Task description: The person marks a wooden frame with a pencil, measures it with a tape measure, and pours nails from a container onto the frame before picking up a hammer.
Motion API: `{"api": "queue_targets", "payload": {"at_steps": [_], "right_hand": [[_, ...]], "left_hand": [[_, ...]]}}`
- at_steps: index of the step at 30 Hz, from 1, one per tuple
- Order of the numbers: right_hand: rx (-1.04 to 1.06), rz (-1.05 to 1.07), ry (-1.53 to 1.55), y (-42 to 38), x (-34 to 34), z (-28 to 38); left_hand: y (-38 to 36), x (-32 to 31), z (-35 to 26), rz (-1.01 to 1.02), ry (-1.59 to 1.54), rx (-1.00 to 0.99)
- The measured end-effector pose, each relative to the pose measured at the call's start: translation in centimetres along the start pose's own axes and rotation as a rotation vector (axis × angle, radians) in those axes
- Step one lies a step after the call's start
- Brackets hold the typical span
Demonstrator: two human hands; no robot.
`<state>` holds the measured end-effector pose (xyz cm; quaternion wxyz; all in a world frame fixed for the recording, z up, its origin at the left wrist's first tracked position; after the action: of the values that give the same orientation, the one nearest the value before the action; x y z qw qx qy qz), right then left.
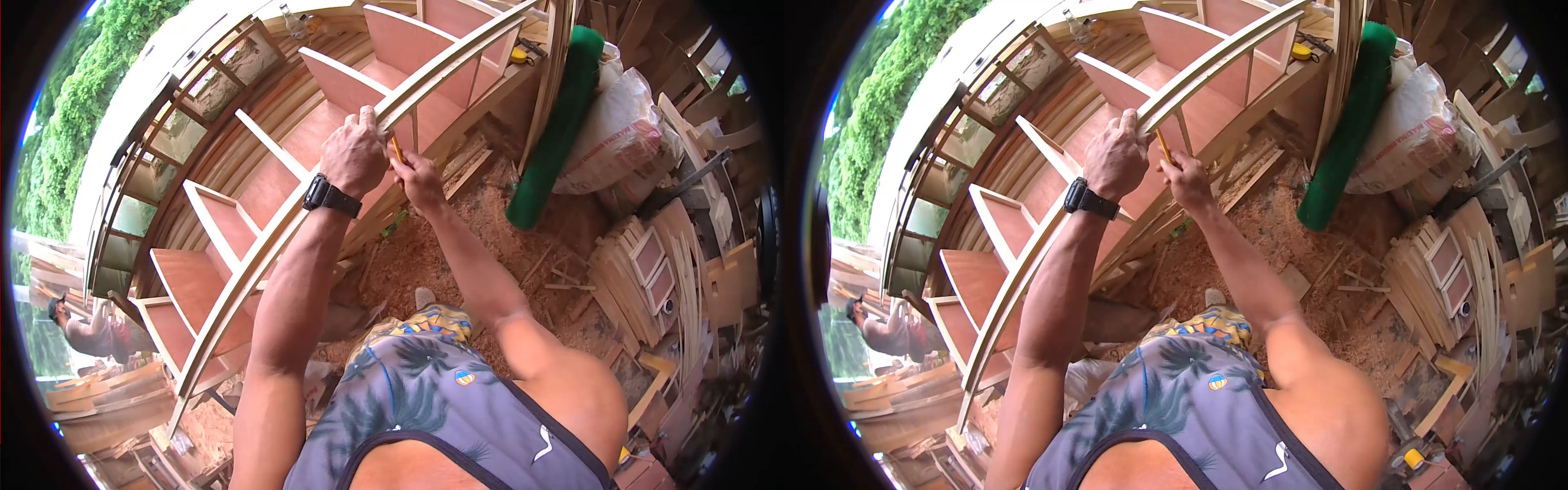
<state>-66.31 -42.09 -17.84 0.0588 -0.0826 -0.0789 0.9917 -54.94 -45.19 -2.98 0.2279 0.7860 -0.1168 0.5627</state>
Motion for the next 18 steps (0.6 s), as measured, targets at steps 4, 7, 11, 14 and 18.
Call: {"api": "queue_targets", "payload": {"at_steps": [4, 7, 11, 14, 18], "right_hand": [[-0.002, -0.029, 0.102, 3.3, -0.7, 1.1], [0.083, -0.037, 0.192, 2.6, -0.2, 2.0], [0.051, -0.071, 0.283, 0.9, 1.2, 0.1], [0.09, -0.076, 0.342, -0.7, 1.8, -1.3], [0.007, -0.014, 0.252, 0.7, 1.7, -2.0]], "left_hand": [[0.0, 0.0, -0.1, 0.0, 0.004, -0.007], [-0.1, 0.0, 0.0, -0.025, 0.027, -0.026], [0.1, 0.2, -0.1, 0.021, -0.004, -0.003], [0.0, 0.4, -0.2, 0.037, -0.021, 0.017], [0.0, 0.1, 0.0, -0.016, -0.035, 0.001]]}}
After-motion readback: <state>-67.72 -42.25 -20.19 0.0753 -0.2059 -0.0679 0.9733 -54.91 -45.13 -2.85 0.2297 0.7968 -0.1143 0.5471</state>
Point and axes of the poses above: each hand's wrist, its own y-axis towards the middle knuckle, its own x-axis out of the back of the hand, z = x × y, the point moved 4 cm from there along y, towards the middle knuckle, and after that the axes turned 6 degrees about -x, right-handed, at the moved point
